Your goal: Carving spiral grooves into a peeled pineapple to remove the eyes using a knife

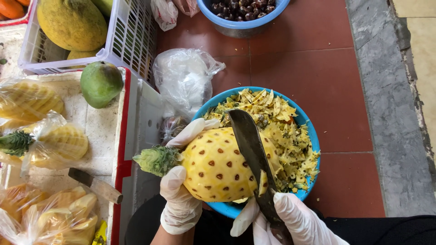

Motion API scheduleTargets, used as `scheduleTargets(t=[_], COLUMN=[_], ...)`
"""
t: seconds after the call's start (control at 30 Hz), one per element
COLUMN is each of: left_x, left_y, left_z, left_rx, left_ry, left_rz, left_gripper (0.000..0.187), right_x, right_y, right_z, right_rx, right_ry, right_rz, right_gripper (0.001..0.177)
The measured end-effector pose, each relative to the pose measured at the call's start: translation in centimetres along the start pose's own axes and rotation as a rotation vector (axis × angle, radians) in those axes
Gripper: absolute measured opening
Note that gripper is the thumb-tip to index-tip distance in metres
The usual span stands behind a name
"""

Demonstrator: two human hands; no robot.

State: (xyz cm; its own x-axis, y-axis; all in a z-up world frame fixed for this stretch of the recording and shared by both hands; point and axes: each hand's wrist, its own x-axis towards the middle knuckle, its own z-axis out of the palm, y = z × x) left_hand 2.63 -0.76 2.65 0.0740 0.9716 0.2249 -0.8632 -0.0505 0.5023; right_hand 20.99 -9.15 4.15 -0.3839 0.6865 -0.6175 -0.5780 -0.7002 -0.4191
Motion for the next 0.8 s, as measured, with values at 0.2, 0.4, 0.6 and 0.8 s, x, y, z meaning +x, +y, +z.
scheduleTargets(t=[0.2, 0.4, 0.6, 0.8], left_x=[-1.2, 0.5, 0.9, 0.3], left_y=[-0.7, -1.3, -1.6, -1.9], left_z=[-2.7, -0.5, -0.9, -1.7], left_rx=[0.237, 0.029, -0.073, 0.112], left_ry=[0.03, 0.081, 0.206, 0.683], left_rz=[-0.009, -0.049, -0.061, -0.039], left_gripper=[0.07, 0.046, 0.038, 0.071], right_x=[0.1, -0.4, 0.9, 1.0], right_y=[-0.2, -0.4, 1.5, 0.0], right_z=[-2.1, -4.3, -6.6, -1.9], right_rx=[0.174, -0.209, -0.425, -1.078], right_ry=[-0.002, 0.05, 0.115, 0.444], right_rz=[0.264, -0.099, 0.04, 0.253], right_gripper=[0.092, 0.091, 0.077, 0.051])
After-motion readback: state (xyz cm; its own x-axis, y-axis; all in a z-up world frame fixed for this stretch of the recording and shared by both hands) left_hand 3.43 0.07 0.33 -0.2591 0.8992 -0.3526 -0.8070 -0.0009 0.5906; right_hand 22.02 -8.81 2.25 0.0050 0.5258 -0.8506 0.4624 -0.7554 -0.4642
